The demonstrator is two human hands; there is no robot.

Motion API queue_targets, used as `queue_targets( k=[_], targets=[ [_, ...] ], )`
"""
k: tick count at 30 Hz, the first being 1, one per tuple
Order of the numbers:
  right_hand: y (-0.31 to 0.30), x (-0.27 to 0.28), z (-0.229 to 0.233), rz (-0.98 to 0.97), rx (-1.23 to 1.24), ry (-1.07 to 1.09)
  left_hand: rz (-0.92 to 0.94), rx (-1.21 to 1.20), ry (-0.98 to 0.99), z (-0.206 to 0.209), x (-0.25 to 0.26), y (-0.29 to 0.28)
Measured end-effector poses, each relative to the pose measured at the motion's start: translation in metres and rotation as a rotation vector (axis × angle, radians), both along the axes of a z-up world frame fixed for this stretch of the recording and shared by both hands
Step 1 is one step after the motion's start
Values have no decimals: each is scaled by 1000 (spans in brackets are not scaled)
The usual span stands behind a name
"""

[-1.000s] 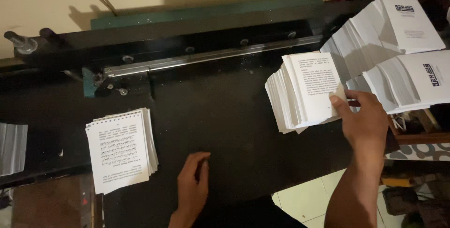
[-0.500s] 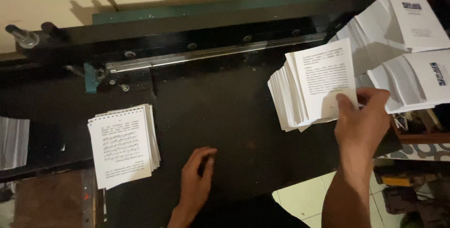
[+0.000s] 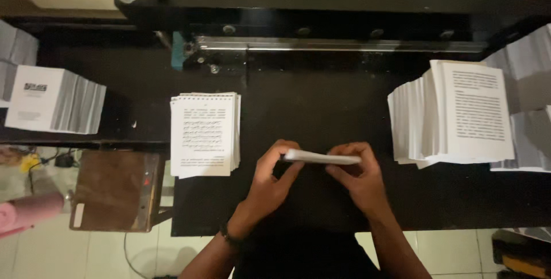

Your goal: The person repeatedly picks up a stack of printed pages, folds them in half, and places them into a binding machine. The person then removes the bound booklet and places it on a growing pile of finished booklets. This process is repeated continuously throughout the clip.

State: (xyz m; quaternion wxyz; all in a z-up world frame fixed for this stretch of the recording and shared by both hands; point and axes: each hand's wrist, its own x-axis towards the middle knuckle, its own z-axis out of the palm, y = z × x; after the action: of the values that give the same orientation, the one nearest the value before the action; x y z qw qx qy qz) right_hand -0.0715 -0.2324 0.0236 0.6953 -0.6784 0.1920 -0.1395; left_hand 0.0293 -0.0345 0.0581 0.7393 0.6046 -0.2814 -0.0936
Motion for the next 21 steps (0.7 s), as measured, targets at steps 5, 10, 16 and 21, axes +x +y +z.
queue_targets(
  k=[5, 10, 16, 21],
  targets=[
    [29, 9, -13, 112, -1, 17, -29, 2, 30, -10, -7, 1],
    [47, 16, -10, 26, -106, -129, 41, -29, 50, -24, -22, -10],
    [45, 20, -24, 38, -129, -168, 78, 16, -38, -24, -21, -8],
    [41, 20, -28, 61, -216, -77, 56, 14, -20, -37, -18, -8]
  ],
)
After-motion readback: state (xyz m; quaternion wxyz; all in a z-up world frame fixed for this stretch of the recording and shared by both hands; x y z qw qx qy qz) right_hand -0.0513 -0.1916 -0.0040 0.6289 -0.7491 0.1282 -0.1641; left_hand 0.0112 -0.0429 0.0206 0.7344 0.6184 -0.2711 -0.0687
